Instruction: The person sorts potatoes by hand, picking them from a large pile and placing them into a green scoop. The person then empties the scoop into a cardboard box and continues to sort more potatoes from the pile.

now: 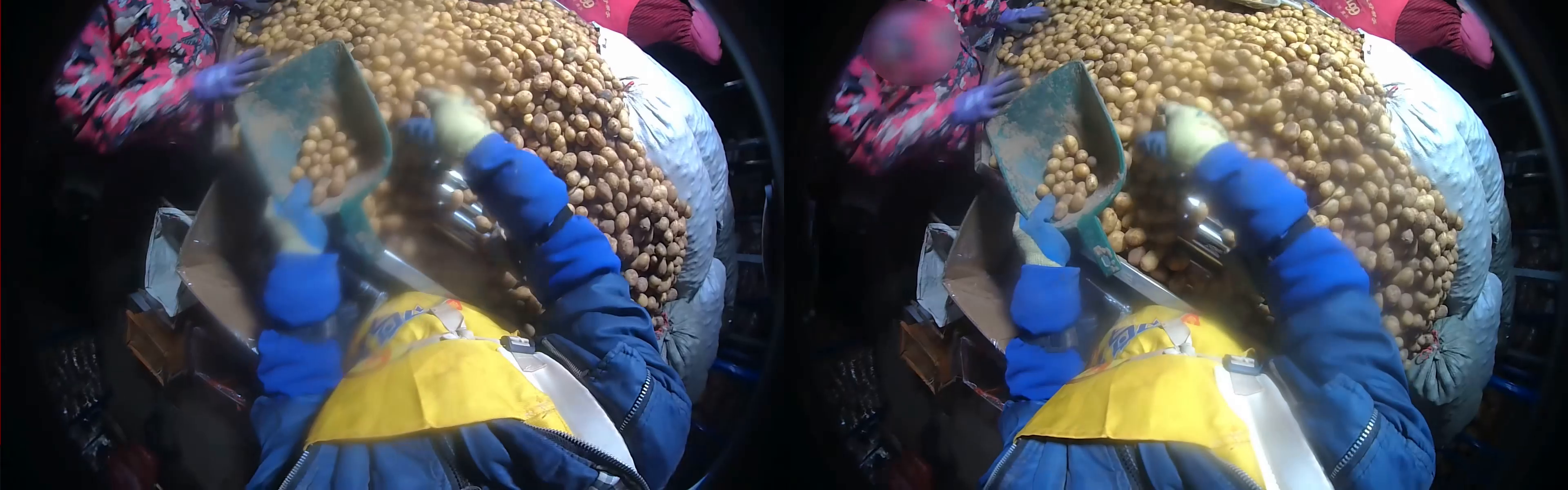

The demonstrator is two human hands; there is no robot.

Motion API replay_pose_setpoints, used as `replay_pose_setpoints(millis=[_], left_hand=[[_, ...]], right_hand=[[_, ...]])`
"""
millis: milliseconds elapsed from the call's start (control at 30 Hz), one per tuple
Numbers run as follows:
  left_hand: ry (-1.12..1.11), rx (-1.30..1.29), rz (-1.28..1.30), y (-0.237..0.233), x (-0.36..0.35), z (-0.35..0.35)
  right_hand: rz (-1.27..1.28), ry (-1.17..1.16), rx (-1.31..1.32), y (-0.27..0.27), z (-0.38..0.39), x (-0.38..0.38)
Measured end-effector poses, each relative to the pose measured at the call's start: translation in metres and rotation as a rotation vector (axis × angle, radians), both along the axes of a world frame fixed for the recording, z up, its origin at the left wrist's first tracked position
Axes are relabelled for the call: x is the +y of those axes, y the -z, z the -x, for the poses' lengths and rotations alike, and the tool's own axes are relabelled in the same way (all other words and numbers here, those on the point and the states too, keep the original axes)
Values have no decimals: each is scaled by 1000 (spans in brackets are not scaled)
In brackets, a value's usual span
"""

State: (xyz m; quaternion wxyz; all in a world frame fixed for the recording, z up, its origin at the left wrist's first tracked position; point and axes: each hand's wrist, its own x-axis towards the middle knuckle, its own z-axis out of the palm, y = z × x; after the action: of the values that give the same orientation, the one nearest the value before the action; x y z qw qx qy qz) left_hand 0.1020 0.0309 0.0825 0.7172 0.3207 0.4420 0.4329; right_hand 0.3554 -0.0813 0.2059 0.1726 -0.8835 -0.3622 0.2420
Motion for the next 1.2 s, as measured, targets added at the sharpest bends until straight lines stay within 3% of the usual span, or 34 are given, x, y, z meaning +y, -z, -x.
replay_pose_setpoints(millis=[67, 100, 167, 233, 333, 400, 433, 533, 633, 733, 833, 900, 1000, 1133, 1167, 1200], left_hand=[[-19, 7, -11, -7, -5, -3], [-17, 35, -35, -12, -8, -5], [-19, 88, -82, -23, -10, -7], [-7, 10, 28, -16, -7, -5], [76, -131, 123, -16, -13, -4], [108, -198, 153, -18, -22, -5], [106, -213, 168, -17, -29, -8], [124, -178, 151, -29, -57, -27], [100, -154, 102, -39, -73, -52], [139, -198, 92, -31, -64, -43], [126, 144, -239, 39, -40, -13], [84, -100, 171, -37, -44, -11], [87, 46, 70, -33, -40, -2], [31, 31, 47, -31, -38, -7], [33, 54, 22, -34, -37, -8], [34, 77, 1, -38, -39, -9]], right_hand=[[-398, -42, -61, 40, -31, 3], [-576, -109, -101, 34, -33, 4], [-488, -102, -87, 15, -30, -4], [-370, -126, -111, 9, -25, -29], [-384, -428, -213, 15, 0, -91], [-379, -492, -119, 10, 23, -136], [-128, -443, -50, 16, 26, -160], [-105, -508, -107, 13, 45, -216], [-169, -742, -292, 6, 68, -234], [-177, -784, -421, 15, 87, -219], [-296, -761, -395, 20, 79, -189], [-341, -776, -364, 26, 68, -173], [-335, -853, -370, 45, 39, -149], [-261, -553, -480, 40, -8, -85], [-415, -500, -669, 42, -17, -84], [-457, -465, -683, 38, -28, -78]])
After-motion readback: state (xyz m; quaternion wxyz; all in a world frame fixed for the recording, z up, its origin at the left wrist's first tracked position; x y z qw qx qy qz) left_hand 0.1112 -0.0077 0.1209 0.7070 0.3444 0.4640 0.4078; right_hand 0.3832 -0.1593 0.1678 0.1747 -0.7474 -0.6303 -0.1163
